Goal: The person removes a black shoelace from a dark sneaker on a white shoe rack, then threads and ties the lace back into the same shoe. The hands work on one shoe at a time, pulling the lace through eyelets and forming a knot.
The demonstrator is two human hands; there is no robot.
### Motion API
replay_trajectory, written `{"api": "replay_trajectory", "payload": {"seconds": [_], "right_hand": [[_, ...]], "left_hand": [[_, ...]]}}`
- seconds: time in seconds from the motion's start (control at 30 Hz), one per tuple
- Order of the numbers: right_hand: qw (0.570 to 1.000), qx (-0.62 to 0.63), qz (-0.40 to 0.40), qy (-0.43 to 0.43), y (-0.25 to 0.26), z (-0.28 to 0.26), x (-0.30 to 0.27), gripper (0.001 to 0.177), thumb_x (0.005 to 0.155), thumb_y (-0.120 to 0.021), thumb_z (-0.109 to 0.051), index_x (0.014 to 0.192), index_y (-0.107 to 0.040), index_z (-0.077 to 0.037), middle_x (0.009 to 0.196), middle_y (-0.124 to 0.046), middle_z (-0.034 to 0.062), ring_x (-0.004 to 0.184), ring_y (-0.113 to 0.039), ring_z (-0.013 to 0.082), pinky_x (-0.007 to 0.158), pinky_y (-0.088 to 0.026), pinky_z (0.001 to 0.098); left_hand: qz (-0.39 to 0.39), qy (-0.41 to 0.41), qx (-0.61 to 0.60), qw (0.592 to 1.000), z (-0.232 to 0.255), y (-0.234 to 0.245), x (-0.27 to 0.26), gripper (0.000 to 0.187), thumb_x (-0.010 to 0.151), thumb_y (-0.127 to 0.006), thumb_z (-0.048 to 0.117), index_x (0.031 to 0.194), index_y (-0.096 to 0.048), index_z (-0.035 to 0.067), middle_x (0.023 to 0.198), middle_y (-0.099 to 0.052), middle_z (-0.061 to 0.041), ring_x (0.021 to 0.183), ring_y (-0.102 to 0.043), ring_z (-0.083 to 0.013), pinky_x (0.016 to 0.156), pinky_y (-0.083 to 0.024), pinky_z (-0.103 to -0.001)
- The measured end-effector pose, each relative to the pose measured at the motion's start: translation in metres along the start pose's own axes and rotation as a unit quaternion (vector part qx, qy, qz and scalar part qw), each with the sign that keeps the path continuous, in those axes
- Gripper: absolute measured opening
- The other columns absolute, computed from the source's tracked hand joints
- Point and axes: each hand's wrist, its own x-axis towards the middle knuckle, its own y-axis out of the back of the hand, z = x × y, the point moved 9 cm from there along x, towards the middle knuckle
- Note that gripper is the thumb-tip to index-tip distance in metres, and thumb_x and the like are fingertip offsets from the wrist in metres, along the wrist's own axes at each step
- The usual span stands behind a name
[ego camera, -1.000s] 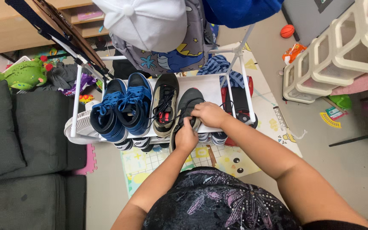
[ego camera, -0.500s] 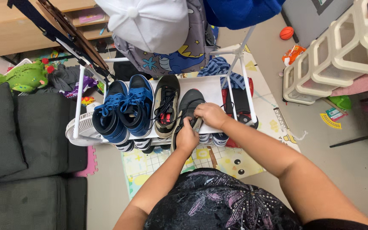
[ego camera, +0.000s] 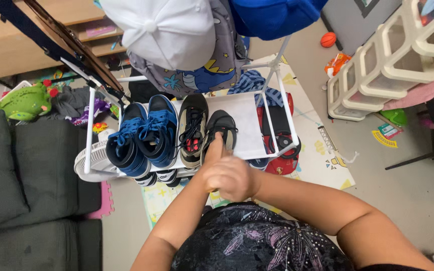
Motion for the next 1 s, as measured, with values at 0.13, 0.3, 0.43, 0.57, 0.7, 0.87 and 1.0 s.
{"api": "replay_trajectory", "payload": {"seconds": [0.13,0.3,0.43,0.57,0.7,0.87,1.0], "right_hand": [[0.998,-0.003,0.008,-0.066,0.091,-0.014,0.036,0.016,0.077,-0.074,-0.009,0.088,-0.064,-0.012,0.104,-0.072,0.0098,0.080,-0.067,0.0290,0.072,-0.050,0.0425],[0.928,-0.109,0.342,-0.098,0.179,-0.022,0.034,0.019,0.087,-0.066,0.007,0.095,-0.055,-0.006,0.094,-0.068,0.0091,0.069,-0.066,0.0178,0.060,-0.057,0.0279],[0.933,-0.214,0.165,-0.237,0.128,0.050,0.013,0.016,0.094,-0.060,0.003,0.107,-0.063,-0.006,0.103,-0.069,0.0137,0.090,-0.070,0.0316,0.078,-0.057,0.0383],[0.852,-0.171,0.028,-0.493,0.043,0.143,-0.078,0.024,0.096,-0.059,-0.013,0.119,-0.066,-0.012,0.109,-0.071,0.0151,0.098,-0.069,0.0344,0.081,-0.055,0.0435],[0.787,-0.209,-0.090,-0.573,-0.018,0.196,-0.157,0.033,0.098,-0.056,-0.023,0.128,-0.065,-0.012,0.113,-0.064,0.0206,0.094,-0.065,0.0423,0.082,-0.052,0.0515],[0.763,-0.224,-0.148,-0.588,-0.049,0.236,-0.200,0.028,0.094,-0.061,-0.033,0.111,-0.072,-0.013,0.109,-0.067,0.0161,0.096,-0.067,0.0381,0.083,-0.054,0.0485],[0.820,-0.218,-0.080,-0.524,-0.037,0.232,-0.189,0.021,0.095,-0.060,-0.027,0.096,-0.074,-0.010,0.100,-0.069,0.0140,0.092,-0.067,0.0381,0.081,-0.054,0.0480]], "left_hand": [[-0.024,0.068,0.059,0.996,0.017,0.013,0.006,0.068,0.088,-0.074,0.017,0.147,-0.043,0.001,0.126,-0.066,-0.029,0.118,-0.065,-0.0419,0.099,-0.051,-0.045],[-0.022,0.067,0.072,0.995,0.050,0.038,-0.006,0.078,0.075,-0.085,0.021,0.140,-0.046,0.002,0.127,-0.063,-0.028,0.121,-0.062,-0.0409,0.102,-0.050,-0.044],[0.044,-0.023,0.153,0.987,0.068,0.072,-0.021,0.055,0.081,-0.081,0.024,0.126,-0.058,0.002,0.120,-0.065,-0.024,0.113,-0.064,-0.0426,0.094,-0.052,-0.048],[0.179,-0.135,0.298,0.928,0.080,0.114,-0.038,0.037,0.078,-0.078,0.021,0.110,-0.067,0.007,0.114,-0.066,-0.014,0.110,-0.063,-0.0380,0.086,-0.053,-0.047],[0.109,-0.076,0.314,0.940,0.058,0.112,-0.027,0.042,0.080,-0.079,0.032,0.110,-0.067,0.005,0.111,-0.068,-0.014,0.111,-0.061,-0.0368,0.089,-0.050,-0.048],[0.062,-0.073,0.257,0.962,0.042,0.095,-0.025,0.050,0.084,-0.073,0.029,0.130,-0.061,0.013,0.115,-0.066,-0.016,0.108,-0.062,-0.0363,0.087,-0.053,-0.047],[0.022,-0.087,0.359,0.929,0.031,0.076,-0.014,0.050,0.094,-0.054,0.012,0.143,-0.058,0.023,0.116,-0.067,-0.015,0.108,-0.065,-0.0334,0.083,-0.057,-0.044]]}}
